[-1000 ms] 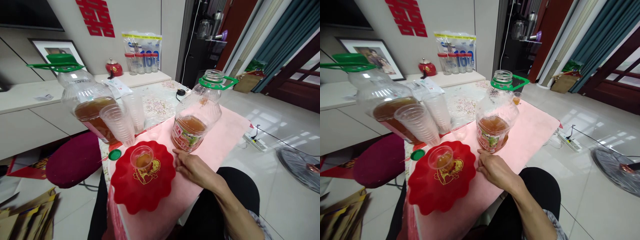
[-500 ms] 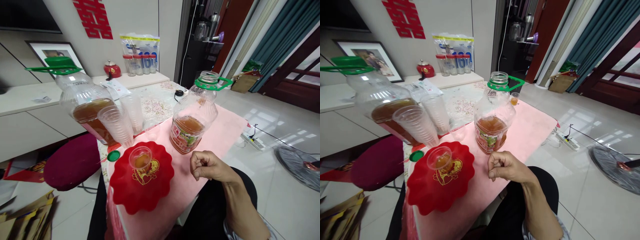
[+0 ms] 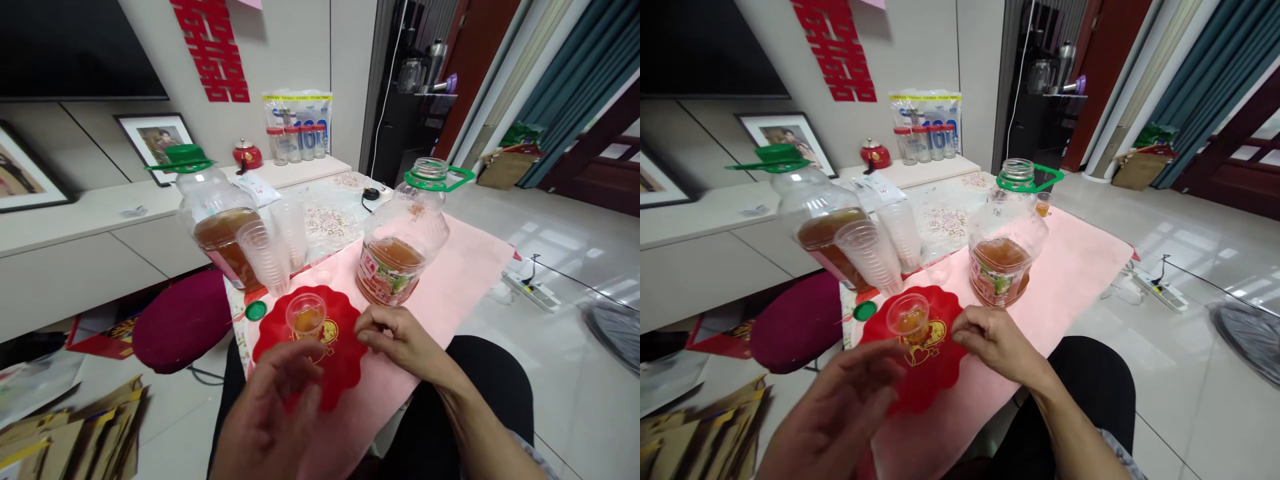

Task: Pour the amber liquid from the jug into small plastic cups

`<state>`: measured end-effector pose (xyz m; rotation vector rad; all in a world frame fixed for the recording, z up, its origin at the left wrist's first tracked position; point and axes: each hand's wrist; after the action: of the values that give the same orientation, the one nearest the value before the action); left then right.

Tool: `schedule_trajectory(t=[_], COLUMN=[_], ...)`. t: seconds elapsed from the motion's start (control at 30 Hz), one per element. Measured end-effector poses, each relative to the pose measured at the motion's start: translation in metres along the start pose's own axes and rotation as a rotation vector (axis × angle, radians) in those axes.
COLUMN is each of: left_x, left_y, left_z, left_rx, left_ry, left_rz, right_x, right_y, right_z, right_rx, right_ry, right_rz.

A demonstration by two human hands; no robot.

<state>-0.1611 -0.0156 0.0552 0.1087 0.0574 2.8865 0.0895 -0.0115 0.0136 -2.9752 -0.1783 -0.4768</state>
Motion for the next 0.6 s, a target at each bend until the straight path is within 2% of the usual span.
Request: schedule_trajectory(t=[0.07,0.1,0.17,0.4,0.6], left_x=[0.008,0.011,0.014,0.012,0.008], left_y=[-0.011,-0.016,-0.025,-0.042,-0.047], left_z=[-0.014,-0.021,-0.034,-0.064,-0.065], left_rx=[-0.011,-0.021,-0.036,-0.032,0.008], left_ry=[-0.007,-0.001,0.036,0.143,0.158], left_rz=[0.183,0.239,0.278,0.132,0.089], right_x=[-0.011,-0.016,-0.025,-0.054,-0.074], right_y=[-0.01,-0.015,-0.025,-0.036,-0.035], right_z=[-0.003,-0.005,-0.009,-0.018,-0.007], right_rx=[0.065,0.093,0.137,0.213,0.229], right_ry=[0.099,0.144,0.224,0.467,0.689], right_rz=[0.051,0.072,0.103,0.157,0.204])
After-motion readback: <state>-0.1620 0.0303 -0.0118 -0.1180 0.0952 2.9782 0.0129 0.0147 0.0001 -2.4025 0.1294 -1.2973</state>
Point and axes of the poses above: each hand's wrist, its own y-axis away from the middle knuckle, its own x-axis out of the back of the hand, z = x × y, and after that the axes turned 2 degrees about -x, right-handed
